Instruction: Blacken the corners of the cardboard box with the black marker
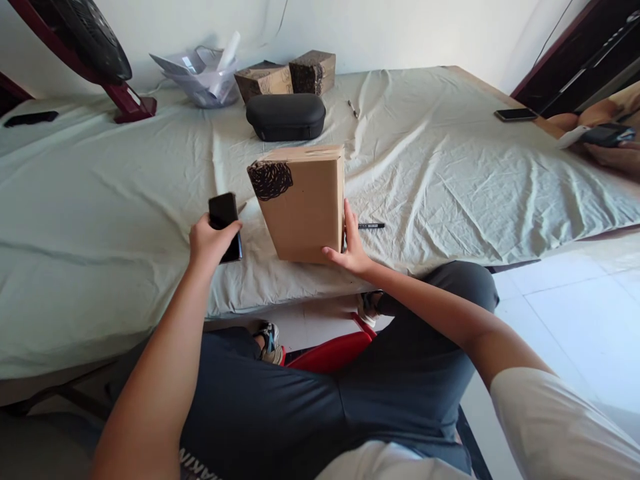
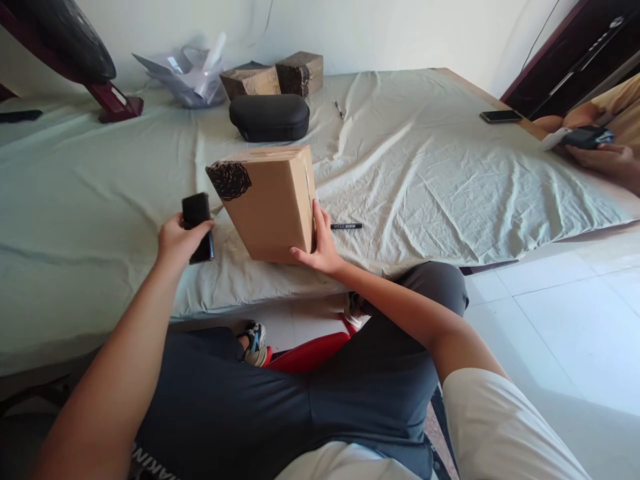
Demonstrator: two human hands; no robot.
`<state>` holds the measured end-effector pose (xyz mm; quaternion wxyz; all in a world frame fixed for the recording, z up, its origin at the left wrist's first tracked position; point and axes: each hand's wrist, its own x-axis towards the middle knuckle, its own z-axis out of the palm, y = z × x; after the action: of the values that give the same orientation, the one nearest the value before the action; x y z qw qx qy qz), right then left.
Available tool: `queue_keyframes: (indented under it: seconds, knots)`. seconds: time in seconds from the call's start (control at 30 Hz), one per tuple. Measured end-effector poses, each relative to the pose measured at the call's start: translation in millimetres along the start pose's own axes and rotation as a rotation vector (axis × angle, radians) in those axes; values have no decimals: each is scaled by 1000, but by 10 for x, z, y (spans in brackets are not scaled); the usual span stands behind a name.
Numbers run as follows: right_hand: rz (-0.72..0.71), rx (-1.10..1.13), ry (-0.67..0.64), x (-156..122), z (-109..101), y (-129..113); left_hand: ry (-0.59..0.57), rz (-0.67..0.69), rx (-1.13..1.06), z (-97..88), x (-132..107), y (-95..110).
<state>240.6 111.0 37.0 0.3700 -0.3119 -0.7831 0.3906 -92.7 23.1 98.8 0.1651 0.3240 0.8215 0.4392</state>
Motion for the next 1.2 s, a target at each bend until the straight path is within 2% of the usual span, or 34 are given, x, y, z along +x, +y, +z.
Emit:
queue_keyframes:
  seconds: [0.1, 0.23, 0.3, 0.37, 0.5, 0.57, 0.63, 0.83, 1.07, 1.13, 1.2]
  knots:
    - [-31, -109, 63, 36, 73, 156, -81, 13, -233, -18, -147, 127]
    - [-95, -71, 90, 91, 164, 337, -186, 7, -444, -1, -375, 343]
    - [-137, -61, 97, 103, 186, 399, -203, 23, -515, 28, -446, 414]
    - [-155, -65, 104, 105, 194, 434, -131, 123, -576, 66, -480, 432]
    - [-162, -64, 93, 103, 194, 435, 101, 512, -612, 127, -495, 341]
    - [-155, -55, 86, 102, 193, 425, 111, 639, -607, 132, -510, 285]
    - [-137, -43, 81, 102, 195, 421, 96, 700, -594, 122, -532, 248]
    - [-164, -8, 97, 106, 211, 453, 107, 767, -556, 93, -575, 237]
    - [-124, 4, 81, 115, 200, 439, 95, 801, -469, 116, -595, 296]
    - [-117, 6, 83, 113, 200, 438, 56, 789, -454, 132, -570, 294]
    - [-113, 14, 90, 109, 202, 445, 4, 720, -410, 136, -539, 286]
